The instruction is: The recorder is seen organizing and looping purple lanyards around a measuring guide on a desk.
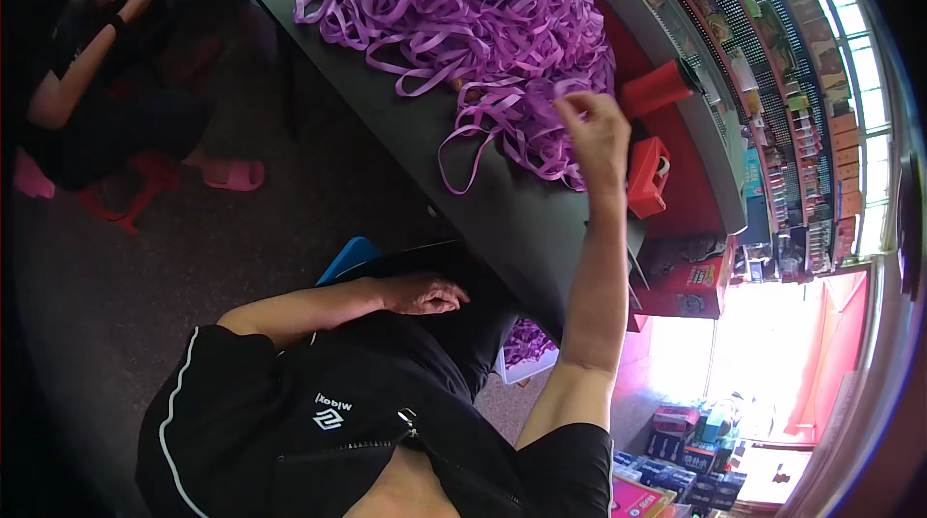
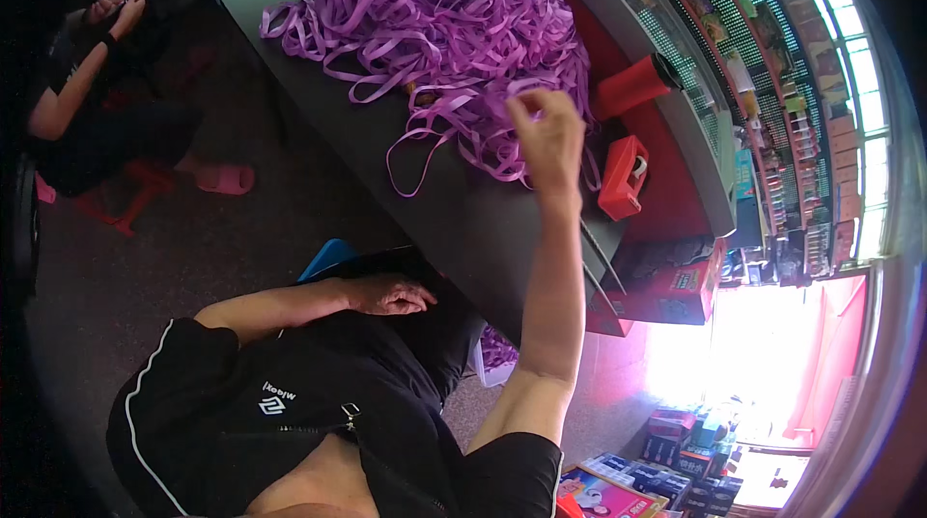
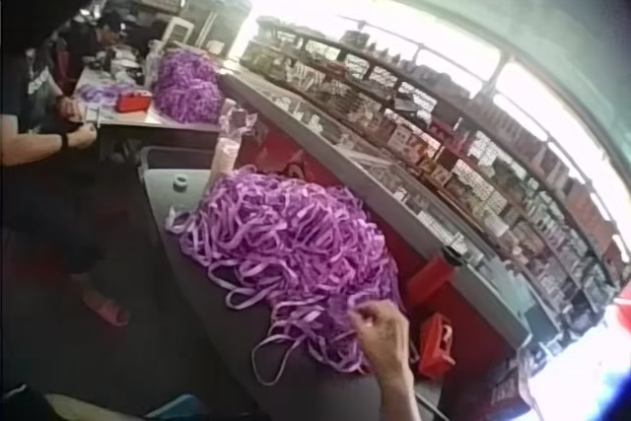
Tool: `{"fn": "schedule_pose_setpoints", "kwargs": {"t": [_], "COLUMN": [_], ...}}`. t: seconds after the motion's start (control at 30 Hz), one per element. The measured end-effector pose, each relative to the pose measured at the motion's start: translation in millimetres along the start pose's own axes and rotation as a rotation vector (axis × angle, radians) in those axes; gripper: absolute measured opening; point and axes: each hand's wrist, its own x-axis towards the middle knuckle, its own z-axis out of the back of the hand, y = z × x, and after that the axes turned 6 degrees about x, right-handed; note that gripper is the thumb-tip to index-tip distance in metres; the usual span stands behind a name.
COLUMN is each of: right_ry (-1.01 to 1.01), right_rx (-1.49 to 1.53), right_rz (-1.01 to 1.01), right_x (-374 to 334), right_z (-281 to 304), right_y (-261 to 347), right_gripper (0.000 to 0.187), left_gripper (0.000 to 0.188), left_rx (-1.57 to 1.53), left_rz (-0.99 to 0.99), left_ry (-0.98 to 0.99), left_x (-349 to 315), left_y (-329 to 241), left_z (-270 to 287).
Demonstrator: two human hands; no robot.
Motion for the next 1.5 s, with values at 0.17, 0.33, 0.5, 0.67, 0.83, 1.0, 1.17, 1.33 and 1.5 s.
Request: {"fn": "schedule_pose_setpoints", "kwargs": {"t": [0.17,0.33,0.5,0.67,0.83,1.0,1.17,1.33,1.5], "right_ry": [-0.299,-0.434,-0.392,-0.408,-0.292,-0.109,-0.269,-0.059,0.002], "right_rx": [0.768,0.994,1.057,1.173,1.004,1.179,1.264,1.457,1.674], "right_rz": [-0.12,-0.101,-0.001,0.109,0.147,0.148,0.149,0.406,0.462], "right_x": [28,21,3,-13,-22,-31,-27,-26,-36], "right_z": [53,122,150,174,199,197,182,206,217], "right_y": [32,12,32,46,38,52,56,33,27], "right_gripper": [0.012,0.014,0.017,0.019,0.023,0.017,0.015,0.022,0.027], "left_gripper": [0.023,0.023,0.035,0.043,0.047,0.058,0.046,0.02,0.022], "left_rx": [0.002,0.349,0.488,0.74,0.106,0.065,1.198,1.049,0.307], "left_rz": [0.085,-0.247,-0.257,-0.266,0.018,-0.174,-0.308,-0.265,0.052], "left_ry": [-0.066,-0.344,-0.705,-0.726,-0.168,0.039,0.186,-0.002,-0.502], "left_x": [-9,16,72,154,194,215,223,231,201], "left_y": [-63,-167,-204,-188,-170,-161,-152,-148,-132], "left_z": [26,90,145,189,198,207,202,229,293]}}
